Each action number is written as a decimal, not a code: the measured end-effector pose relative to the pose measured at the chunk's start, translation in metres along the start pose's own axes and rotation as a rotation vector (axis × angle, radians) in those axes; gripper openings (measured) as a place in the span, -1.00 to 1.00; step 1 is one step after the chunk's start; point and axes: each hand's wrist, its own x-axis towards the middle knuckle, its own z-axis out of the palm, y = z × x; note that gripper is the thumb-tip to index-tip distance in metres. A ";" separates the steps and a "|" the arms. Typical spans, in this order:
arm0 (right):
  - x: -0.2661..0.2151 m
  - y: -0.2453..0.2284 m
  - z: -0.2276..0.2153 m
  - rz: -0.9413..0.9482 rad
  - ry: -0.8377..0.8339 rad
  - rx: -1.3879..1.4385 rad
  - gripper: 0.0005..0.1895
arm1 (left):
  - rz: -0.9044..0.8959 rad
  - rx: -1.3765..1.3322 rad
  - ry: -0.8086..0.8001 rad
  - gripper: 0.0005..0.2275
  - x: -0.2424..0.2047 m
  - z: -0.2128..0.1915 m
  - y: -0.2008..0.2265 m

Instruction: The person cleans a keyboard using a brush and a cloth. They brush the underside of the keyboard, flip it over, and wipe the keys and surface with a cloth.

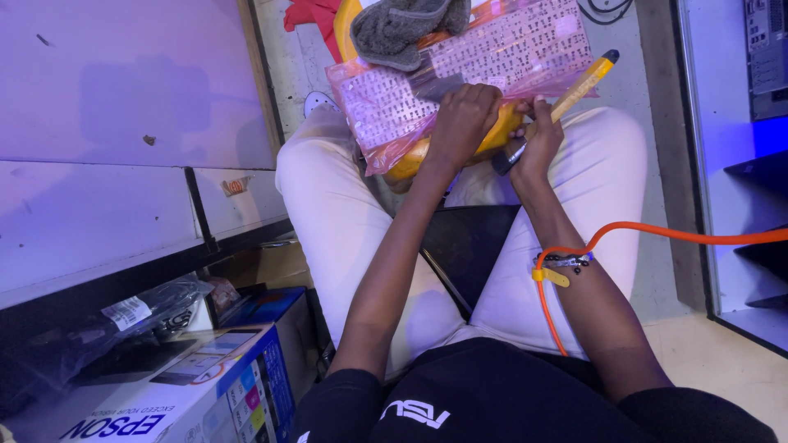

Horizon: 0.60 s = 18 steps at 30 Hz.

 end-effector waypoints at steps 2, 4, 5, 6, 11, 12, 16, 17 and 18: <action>-0.002 -0.007 0.002 -0.014 0.033 -0.014 -0.79 | 0.038 0.024 -0.021 -0.87 0.002 -0.003 0.001; -0.005 -0.018 0.004 0.019 0.075 0.016 -0.79 | 0.058 0.064 -0.041 -0.83 0.007 -0.023 0.012; -0.007 -0.023 0.005 0.053 0.118 0.045 -0.80 | 0.077 0.104 -0.061 -0.72 0.009 -0.034 0.017; -0.006 -0.023 0.004 0.052 0.118 0.044 -0.80 | 0.077 0.104 -0.061 -0.72 0.009 -0.035 0.019; -0.002 -0.022 0.000 0.072 0.095 -0.034 -0.89 | 0.123 0.154 -0.127 -0.76 0.013 -0.038 0.025; -0.001 -0.019 -0.002 0.071 0.097 -0.034 -0.89 | 0.124 0.153 -0.127 -0.76 0.013 -0.036 0.026; 0.001 -0.017 -0.004 0.082 0.076 -0.047 -0.84 | 0.154 0.174 -0.096 -0.85 0.017 -0.034 0.031; 0.000 -0.019 -0.003 0.085 0.074 -0.045 -0.82 | 0.158 0.154 -0.094 -0.91 0.019 -0.035 0.032; 0.000 -0.019 -0.004 0.085 0.077 -0.046 -0.82 | 0.159 0.152 -0.095 -0.91 0.019 -0.030 0.032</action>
